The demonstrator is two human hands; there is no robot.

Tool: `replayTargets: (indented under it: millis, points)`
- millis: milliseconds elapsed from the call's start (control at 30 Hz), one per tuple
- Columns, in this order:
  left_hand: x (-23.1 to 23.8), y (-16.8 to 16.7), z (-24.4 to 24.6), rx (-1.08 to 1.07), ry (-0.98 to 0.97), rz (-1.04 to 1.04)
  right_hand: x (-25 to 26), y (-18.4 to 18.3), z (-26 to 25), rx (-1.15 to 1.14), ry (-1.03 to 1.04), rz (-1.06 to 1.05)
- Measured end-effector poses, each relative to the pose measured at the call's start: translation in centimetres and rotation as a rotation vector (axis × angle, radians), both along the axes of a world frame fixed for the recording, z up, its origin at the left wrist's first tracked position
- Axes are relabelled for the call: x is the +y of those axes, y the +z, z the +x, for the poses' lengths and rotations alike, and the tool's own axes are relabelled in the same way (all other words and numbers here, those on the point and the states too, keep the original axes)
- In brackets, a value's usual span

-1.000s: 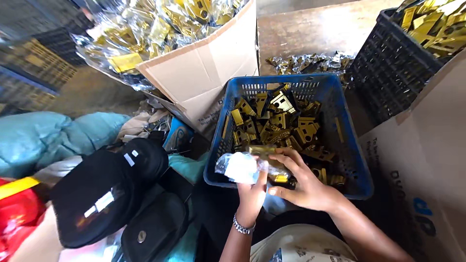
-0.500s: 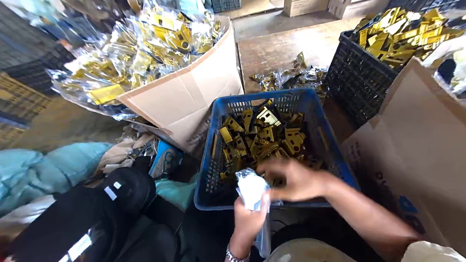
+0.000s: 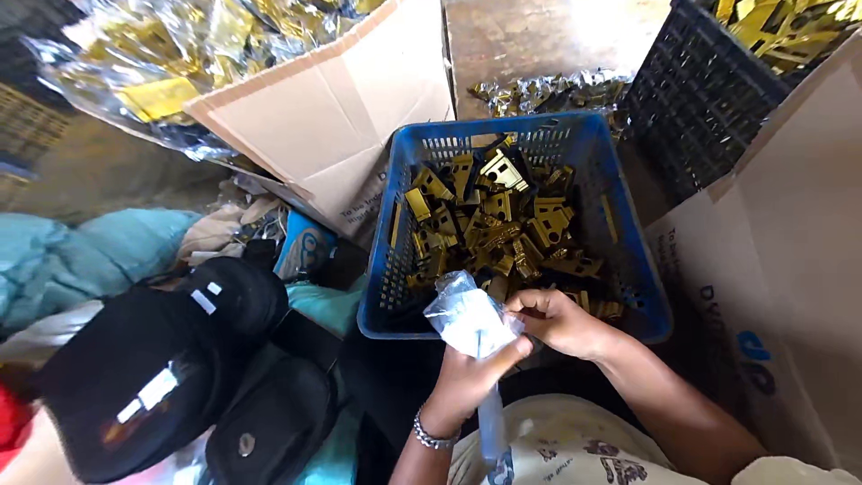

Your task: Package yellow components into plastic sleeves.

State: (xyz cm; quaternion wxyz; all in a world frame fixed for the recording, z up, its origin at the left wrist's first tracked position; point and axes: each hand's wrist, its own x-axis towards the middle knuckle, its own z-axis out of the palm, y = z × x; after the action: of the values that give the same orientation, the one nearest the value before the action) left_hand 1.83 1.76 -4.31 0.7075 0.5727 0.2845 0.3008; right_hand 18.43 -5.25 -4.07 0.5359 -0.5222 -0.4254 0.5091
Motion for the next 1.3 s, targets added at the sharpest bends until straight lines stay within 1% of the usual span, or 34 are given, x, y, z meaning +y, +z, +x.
replayTargets:
  millis: [33, 67, 133, 167, 200, 233, 267, 300, 333, 367, 400, 433, 467, 500, 567, 600, 633, 667, 700, 767, 800, 867, 933, 967, 1000, 1033, 1100, 1133, 1167, 1200, 1233, 1300]
  points:
    - [0.4, 0.0, -0.3, 0.041, 0.018, -0.01, -0.2, -0.2, 0.1, 0.045, 0.031, -0.027]
    - [0.9, -0.5, -0.7, 0.089, 0.075, 0.113, -0.4, -0.4, 0.2, 0.095, 0.066, -0.063]
    - [2.7, -2.7, -1.7, 0.207, 0.278, 0.541, -0.6, -0.8, 0.2, 0.176, 0.076, -0.14]
    - [3.9, -3.7, -2.4, 0.255, 0.396, 0.662, -0.8, -1.0, 0.0, 0.224, 0.043, -0.159]
    - [4.8, -3.8, -2.8, 0.254, 0.488, 0.659, -0.8, -1.1, -0.1, 0.262, -0.017, -0.164]
    - [5.3, -3.1, -3.1, 0.208, 0.516, 0.556, -0.6, -1.1, -0.2, 0.263, -0.086, -0.164]
    - [5.0, -1.9, -3.4, 0.128, 0.452, 0.391, -0.3, -1.0, -0.6, 0.202, -0.137, -0.154]
    - [4.0, -0.7, -3.7, 0.064, 0.309, 0.22, -0.1, -0.9, -1.2, 0.067, -0.13, -0.117]
    - [2.7, 0.1, -3.8, 0.037, 0.143, 0.096, 0.1, -0.9, -1.9, -0.084, -0.059, -0.027]
    - [1.5, 0.5, -3.4, 0.042, 0.032, 0.02, 0.6, -0.8, -2.5, -0.203, 0.058, 0.093]
    - [0.6, 0.5, -3.0, 0.078, 0.013, -0.01, 1.2, -0.3, -2.7, -0.285, 0.189, 0.184]
    - [0.5, 0.2, -3.2, 0.094, 0.051, 0.007, 2.1, 0.2, -2.4, -0.329, 0.291, 0.21]
    - [0.8, -0.1, -3.5, 0.098, 0.14, 0.066, 3.1, 1.0, -1.6, -0.34, 0.356, 0.159]
    - [1.4, -0.5, -4.0, 0.1, 0.245, 0.146, 4.4, 1.5, -0.6, -0.345, 0.374, 0.077]
    - [2.9, -1.3, -5.0, 0.092, 0.398, 0.308, 7.7, 1.4, 1.7, -0.419, 0.323, -0.087]
    - [3.6, -1.5, -5.5, 0.084, 0.431, 0.345, 9.8, 0.3, 2.9, -0.537, 0.282, -0.124]
    - [4.0, -1.5, -5.8, 0.074, 0.46, 0.362, 12.1, -1.4, 4.1, -0.72, 0.268, -0.149]
    - [4.3, -1.3, -6.1, 0.075, 0.489, 0.366, 14.1, -3.3, 5.0, -0.919, 0.298, -0.2]
    - [4.3, -1.0, -6.1, 0.078, 0.517, 0.359, 15.6, -4.7, 5.6, -1.077, 0.376, -0.301]
    - [4.2, -0.3, -5.9, 0.061, 0.554, 0.329, 16.7, -6.8, 6.1, -1.274, 0.565, -0.487]
    - [4.2, 0.0, -5.8, 0.043, 0.558, 0.321, 17.0, -7.5, 6.3, -1.316, 0.625, -0.537]
    - [4.5, 0.0, -5.8, 0.016, 0.555, 0.321, 16.8, -6.7, 6.2, -1.374, 0.68, -0.54]
    - [4.5, -0.6, -5.7, 0.029, 0.544, 0.33, 15.2, -5.4, 6.6, -1.439, 0.677, -0.491]
    - [4.4, -1.0, -5.7, 0.047, 0.539, 0.33, 13.8, -4.6, 7.1, -1.404, 0.631, -0.468]
    - [4.3, -1.4, -5.6, 0.069, 0.538, 0.318, 12.0, -4.0, 7.7, -1.322, 0.546, -0.434]
    - [4.2, -1.6, -5.3, 0.087, 0.544, 0.305, 10.0, -3.8, 8.4, -1.199, 0.417, -0.374]
    - [4.2, -2.0, -4.3, 0.128, 0.556, 0.322, 5.8, -3.9, 9.3, -0.818, 0.027, -0.203]
    - [4.2, -2.2, -3.7, 0.133, 0.551, 0.348, 4.1, -3.5, 9.4, -0.571, -0.169, -0.158]
    - [4.2, -2.3, -3.1, 0.126, 0.539, 0.376, 2.9, -3.0, 9.3, -0.351, -0.34, -0.103]
    - [4.1, -2.3, -2.5, 0.119, 0.522, 0.403, 2.1, -2.1, 9.2, -0.194, -0.446, -0.03]
    - [4.0, -2.3, -1.8, 0.112, 0.506, 0.446, 1.4, -1.1, 9.1, -0.095, -0.451, 0.052]
    - [3.8, -2.2, -0.6, 0.092, 0.485, 0.555, 0.2, 0.9, 8.6, 0.025, -0.282, 0.169]
